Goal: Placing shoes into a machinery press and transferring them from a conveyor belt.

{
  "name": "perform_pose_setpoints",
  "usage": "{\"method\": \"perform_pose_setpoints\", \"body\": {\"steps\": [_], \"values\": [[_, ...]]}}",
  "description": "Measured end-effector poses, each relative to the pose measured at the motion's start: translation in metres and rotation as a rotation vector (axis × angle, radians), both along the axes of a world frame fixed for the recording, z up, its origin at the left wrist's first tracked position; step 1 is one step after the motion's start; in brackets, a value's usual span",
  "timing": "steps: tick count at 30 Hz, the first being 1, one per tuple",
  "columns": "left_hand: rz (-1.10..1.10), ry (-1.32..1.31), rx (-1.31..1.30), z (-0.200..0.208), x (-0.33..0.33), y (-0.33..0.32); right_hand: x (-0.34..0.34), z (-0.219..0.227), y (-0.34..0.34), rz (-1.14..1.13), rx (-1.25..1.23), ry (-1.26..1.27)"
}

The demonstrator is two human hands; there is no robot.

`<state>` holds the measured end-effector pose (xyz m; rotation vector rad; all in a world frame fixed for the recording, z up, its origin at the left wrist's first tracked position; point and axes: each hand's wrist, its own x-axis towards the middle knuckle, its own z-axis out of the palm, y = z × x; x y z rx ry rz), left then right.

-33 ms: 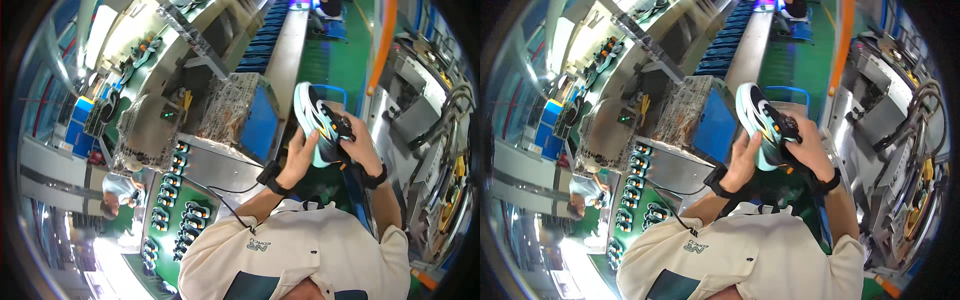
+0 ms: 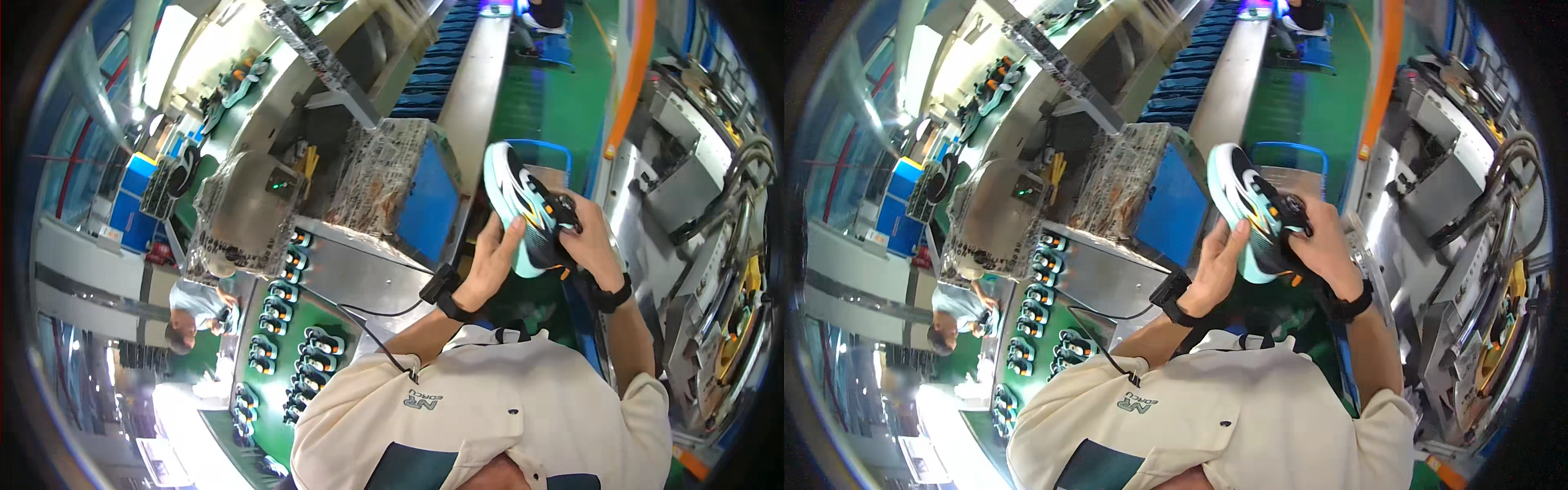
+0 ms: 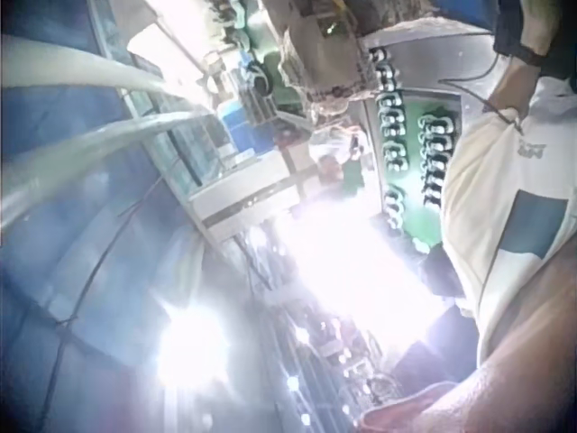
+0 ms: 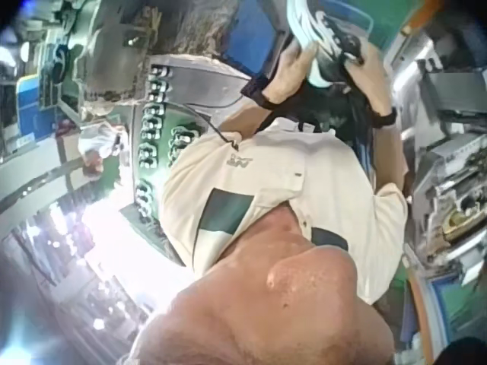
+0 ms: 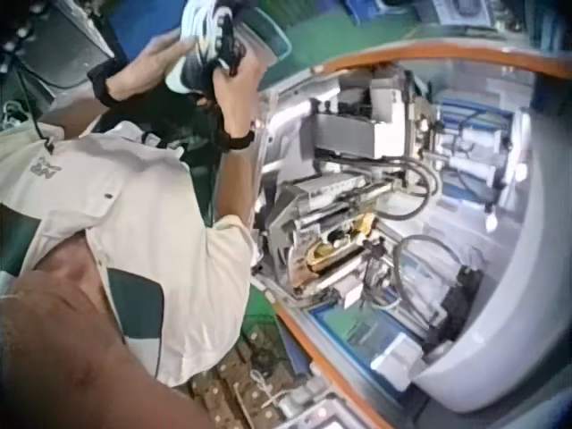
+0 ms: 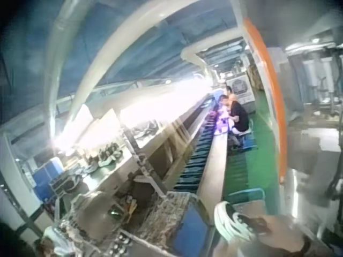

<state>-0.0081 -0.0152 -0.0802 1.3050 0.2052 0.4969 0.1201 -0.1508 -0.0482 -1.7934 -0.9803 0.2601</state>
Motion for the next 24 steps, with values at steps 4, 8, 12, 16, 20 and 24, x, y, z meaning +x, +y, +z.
{"method": "perform_pose_setpoints", "body": {"steps": [4, 8, 12, 16, 20, 24], "values": [[-0.093, 0.112, 0.132, 0.002, -0.024, 0.048, 0.028, -0.046, 0.020, -0.092, 0.118, -0.010], [0.307, 0.216, 0.694, 0.017, -0.066, 0.144, 0.089, -0.086, 0.043, -0.144, -0.034, -0.038], [0.517, 0.519, 1.210, 0.019, -0.078, 0.216, 0.162, -0.130, 0.103, -0.153, -0.155, -0.004], [0.515, 0.684, 1.373, 0.003, -0.071, 0.230, 0.229, -0.167, 0.172, 0.052, -0.313, -0.118], [0.552, 0.730, 1.283, 0.001, -0.067, 0.231, 0.281, -0.208, 0.271, 0.023, -0.366, -0.380], [0.514, 0.813, 1.201, 0.010, -0.060, 0.236, 0.320, -0.252, 0.373, 0.107, -0.550, -0.467]]}}
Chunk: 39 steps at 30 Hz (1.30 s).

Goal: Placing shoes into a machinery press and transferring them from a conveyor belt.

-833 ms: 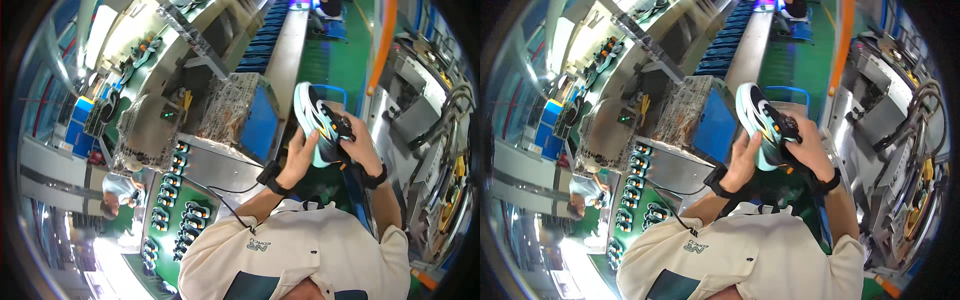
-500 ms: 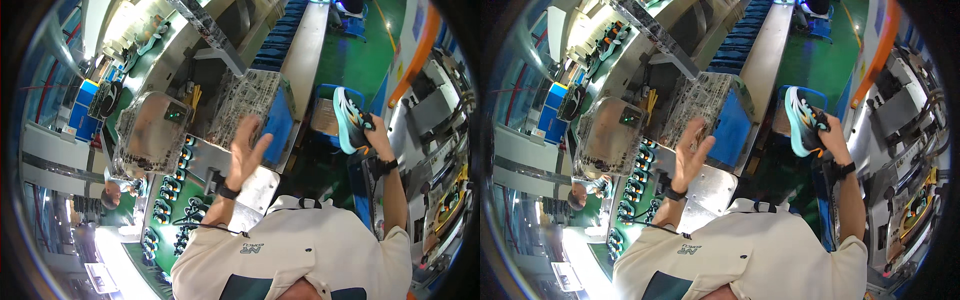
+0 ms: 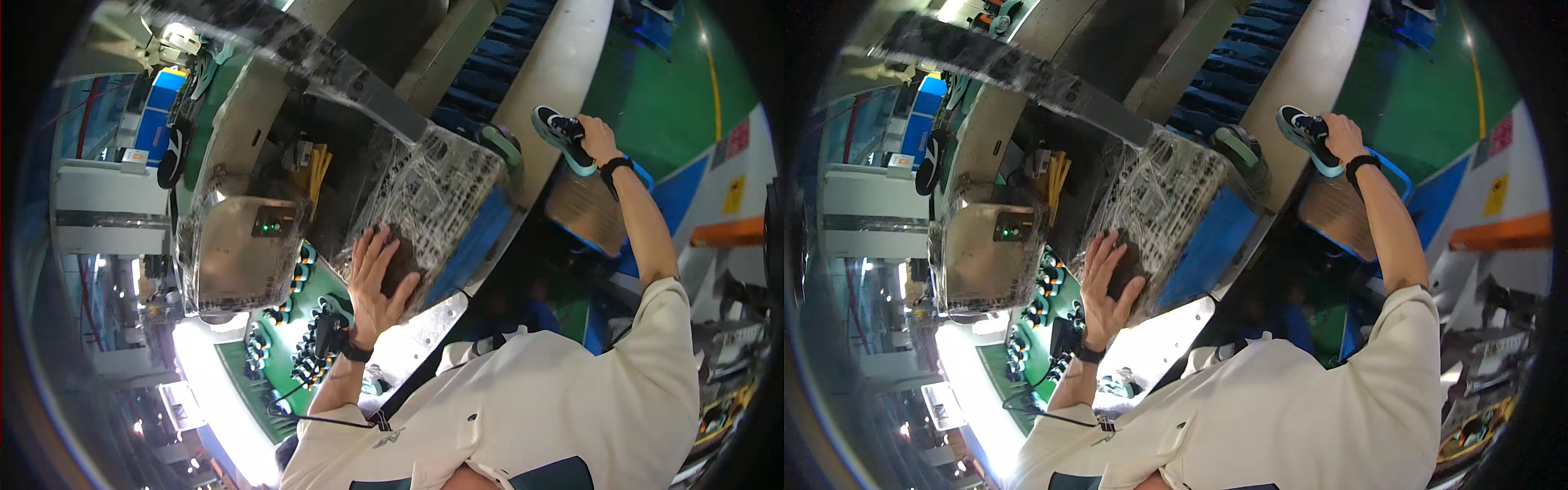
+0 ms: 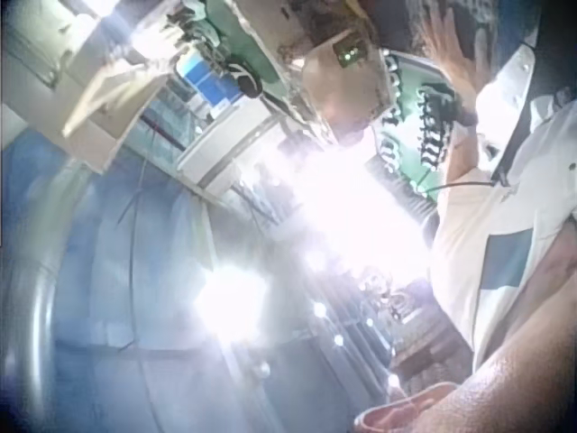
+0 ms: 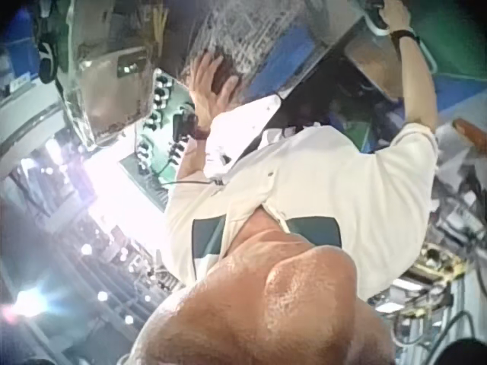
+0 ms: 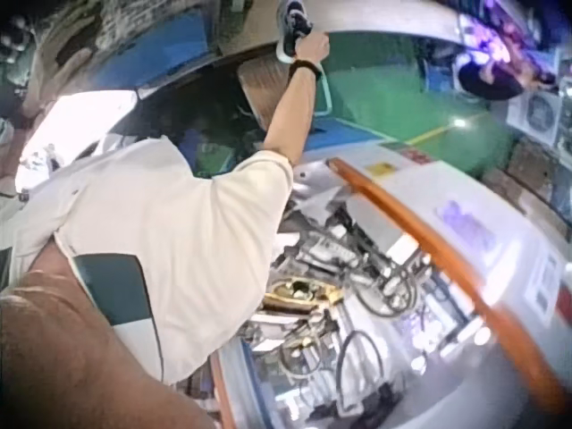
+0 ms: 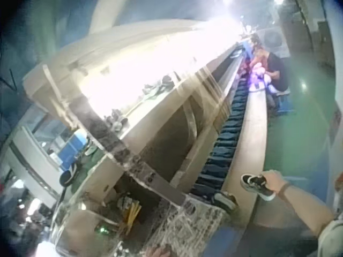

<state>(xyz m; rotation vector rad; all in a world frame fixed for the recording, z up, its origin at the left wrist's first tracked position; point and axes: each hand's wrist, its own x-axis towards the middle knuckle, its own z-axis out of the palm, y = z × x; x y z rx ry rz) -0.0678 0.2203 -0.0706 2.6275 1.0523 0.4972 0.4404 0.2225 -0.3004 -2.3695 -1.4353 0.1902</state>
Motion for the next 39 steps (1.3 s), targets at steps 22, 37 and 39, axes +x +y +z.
{"method": "perform_pose_setpoints", "body": {"steps": [22, 37, 39], "values": [[0.035, -0.097, -0.050, 0.003, -0.009, 0.010, -0.032, 0.139, 0.063, 0.408, 0.366, 0.652], [-0.278, -0.605, 0.039, -0.038, -0.052, 0.008, -0.459, 0.471, 0.166, 1.137, 0.692, 0.008], [-0.319, -0.611, 0.029, -0.043, -0.057, 0.010, -0.519, 0.487, 0.222, 1.251, 0.619, -0.186]]}}
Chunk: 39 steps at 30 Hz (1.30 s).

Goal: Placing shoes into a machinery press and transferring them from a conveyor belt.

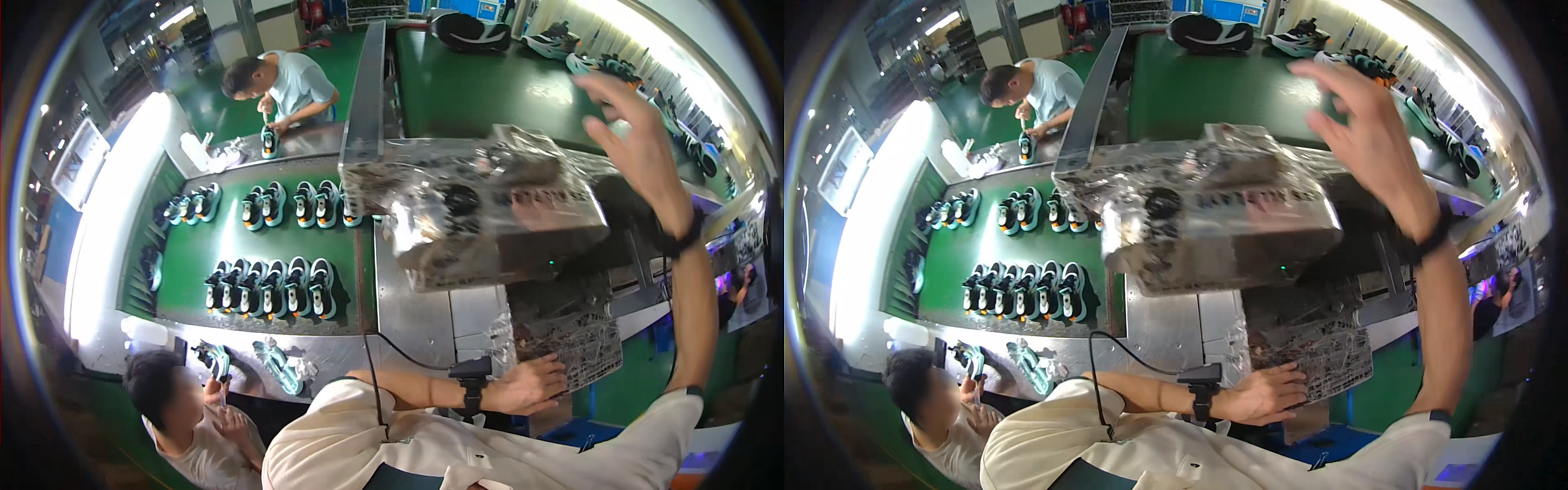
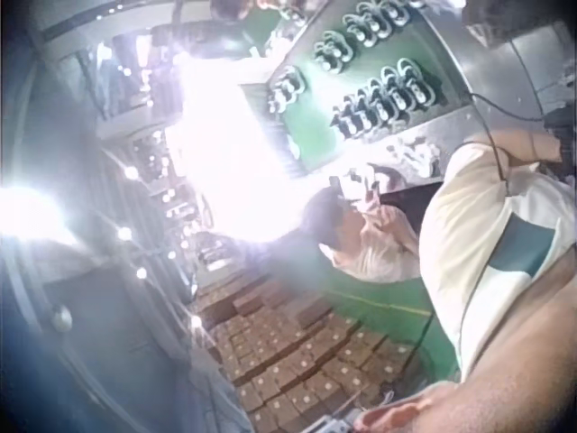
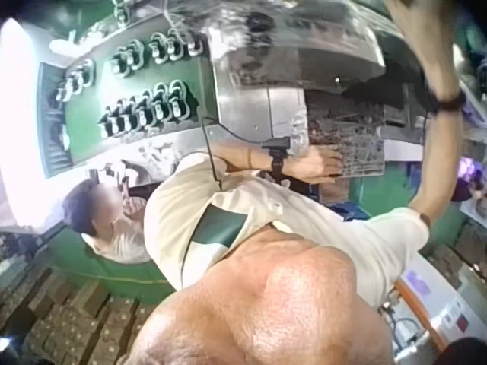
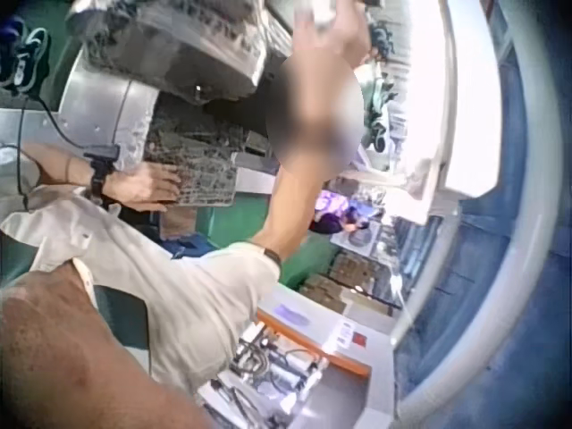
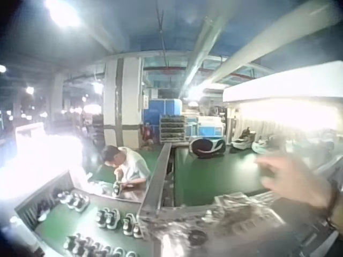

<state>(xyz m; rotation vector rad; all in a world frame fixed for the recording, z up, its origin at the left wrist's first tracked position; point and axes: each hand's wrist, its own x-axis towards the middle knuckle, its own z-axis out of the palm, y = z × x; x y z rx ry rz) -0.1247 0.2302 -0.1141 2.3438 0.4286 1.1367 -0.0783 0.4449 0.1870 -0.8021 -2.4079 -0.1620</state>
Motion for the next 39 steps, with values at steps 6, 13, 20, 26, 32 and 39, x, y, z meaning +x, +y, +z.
{"method": "perform_pose_setpoints", "body": {"steps": [6, 13, 20, 26, 32, 39], "values": [[-0.070, -0.055, 0.029, -0.023, 0.000, 0.004, -0.159, -0.002, 0.164, -0.081, 0.334, -0.473], [-0.057, 0.096, 0.194, -0.054, 0.021, 0.004, -0.214, -0.030, 0.263, -0.239, 0.251, -0.501], [-0.224, 0.128, 0.009, -0.035, 0.003, 0.007, -0.142, -0.036, 0.262, -0.620, 0.164, -0.179], [-0.155, -0.023, 0.061, -0.016, -0.009, 0.015, -0.068, 0.007, 0.170, -0.410, -0.193, 0.344], [-0.510, -0.157, -1.064, 0.032, -0.031, 0.028, 0.051, 0.053, -0.055, -0.347, -0.007, 0.720], [-1.288, -0.451, -1.757, 0.140, 0.013, -0.037, 0.128, 0.017, -0.343, -0.530, -0.003, 0.888]]}}
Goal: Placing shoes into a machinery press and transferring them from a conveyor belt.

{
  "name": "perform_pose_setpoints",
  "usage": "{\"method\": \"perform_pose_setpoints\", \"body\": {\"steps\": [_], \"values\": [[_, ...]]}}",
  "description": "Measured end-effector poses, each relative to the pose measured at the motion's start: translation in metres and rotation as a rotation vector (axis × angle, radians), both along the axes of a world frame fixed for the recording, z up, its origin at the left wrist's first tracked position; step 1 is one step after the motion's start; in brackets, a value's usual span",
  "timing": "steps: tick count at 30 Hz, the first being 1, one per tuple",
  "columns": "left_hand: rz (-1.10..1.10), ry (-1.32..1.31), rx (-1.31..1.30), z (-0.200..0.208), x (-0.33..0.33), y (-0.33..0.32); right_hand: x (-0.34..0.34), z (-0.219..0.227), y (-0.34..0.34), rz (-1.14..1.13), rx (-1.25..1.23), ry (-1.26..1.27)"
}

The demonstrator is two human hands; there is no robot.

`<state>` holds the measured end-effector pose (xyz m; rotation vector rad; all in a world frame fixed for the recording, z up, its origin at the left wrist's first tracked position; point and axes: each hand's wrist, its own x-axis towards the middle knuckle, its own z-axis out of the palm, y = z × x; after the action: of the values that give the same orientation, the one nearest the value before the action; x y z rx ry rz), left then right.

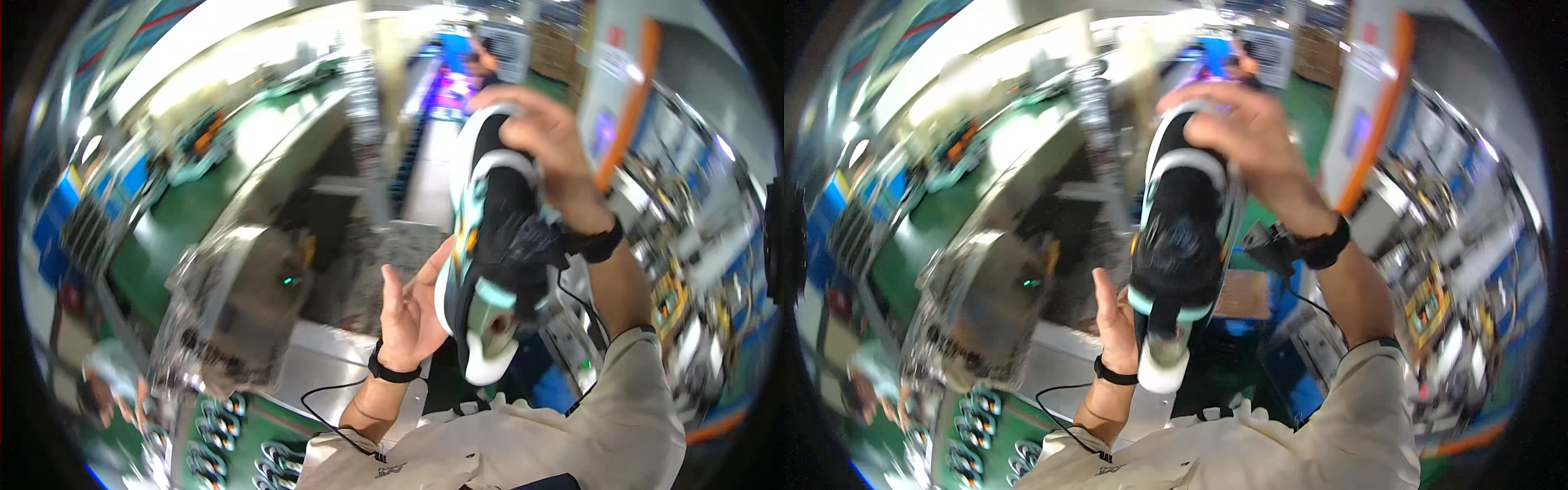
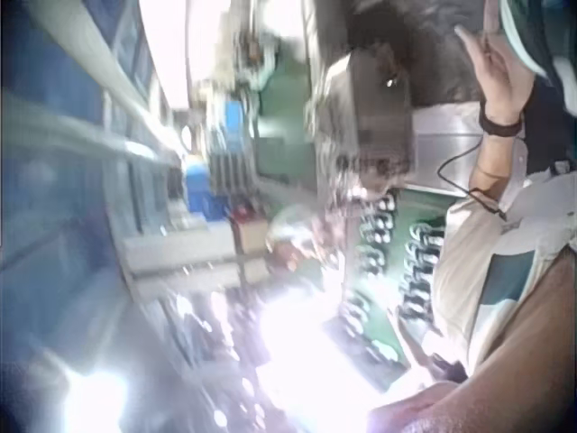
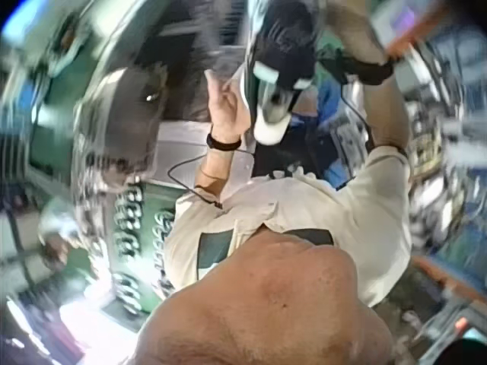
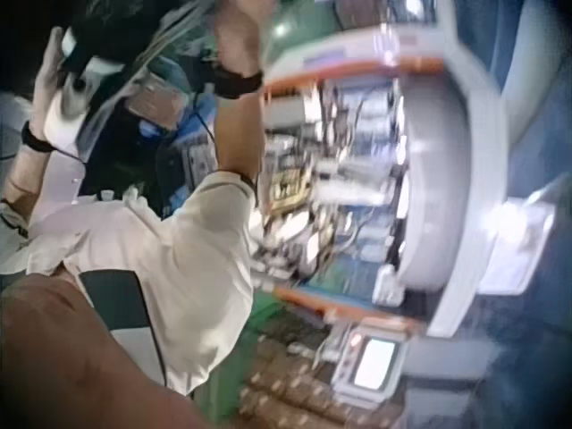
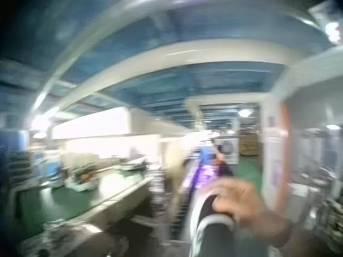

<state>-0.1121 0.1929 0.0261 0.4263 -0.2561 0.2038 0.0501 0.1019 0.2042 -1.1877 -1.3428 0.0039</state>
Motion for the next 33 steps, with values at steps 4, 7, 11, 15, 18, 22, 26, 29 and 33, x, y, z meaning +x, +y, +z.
{"method": "perform_pose_setpoints", "body": {"steps": [4, 7, 11, 15, 18, 22, 26, 29, 33], "values": [[-0.349, -0.023, 0.159, 0.014, 0.046, -0.109, 0.032, -0.062, -0.149, -0.320, -0.256, 0.130], [-0.363, 0.094, 0.106, -0.004, 0.092, -0.194, 0.038, -0.112, -0.262, -0.727, -0.179, 0.204], [-0.144, 0.089, 0.440, -0.024, 0.154, -0.302, 0.006, -0.177, -0.391, -0.424, 0.130, 0.604], [-0.023, 0.088, 0.999, -0.048, 0.190, -0.422, 0.014, -0.223, -0.477, -1.057, 0.132, 0.668], [-0.299, -0.086, 1.092, -0.073, 0.237, -0.477, 0.007, -0.247, -0.548, -1.409, 0.140, 0.762], [-0.503, -0.035, 1.170, -0.125, 0.350, -0.557, -0.005, -0.264, -0.629, -1.537, 0.373, 0.791], [-0.063, -0.039, 1.528, -0.183, 0.460, -0.650, -0.021, -0.263, -0.679, -1.759, 0.383, 0.739], [0.087, -0.070, 1.720, -0.213, 0.501, -0.704, -0.023, -0.262, -0.697, -1.906, 0.367, 0.740], [-0.070, 0.084, 1.894, -0.235, 0.524, -0.741, -0.002, -0.266, -0.715, -2.067, 0.245, 0.695]]}}
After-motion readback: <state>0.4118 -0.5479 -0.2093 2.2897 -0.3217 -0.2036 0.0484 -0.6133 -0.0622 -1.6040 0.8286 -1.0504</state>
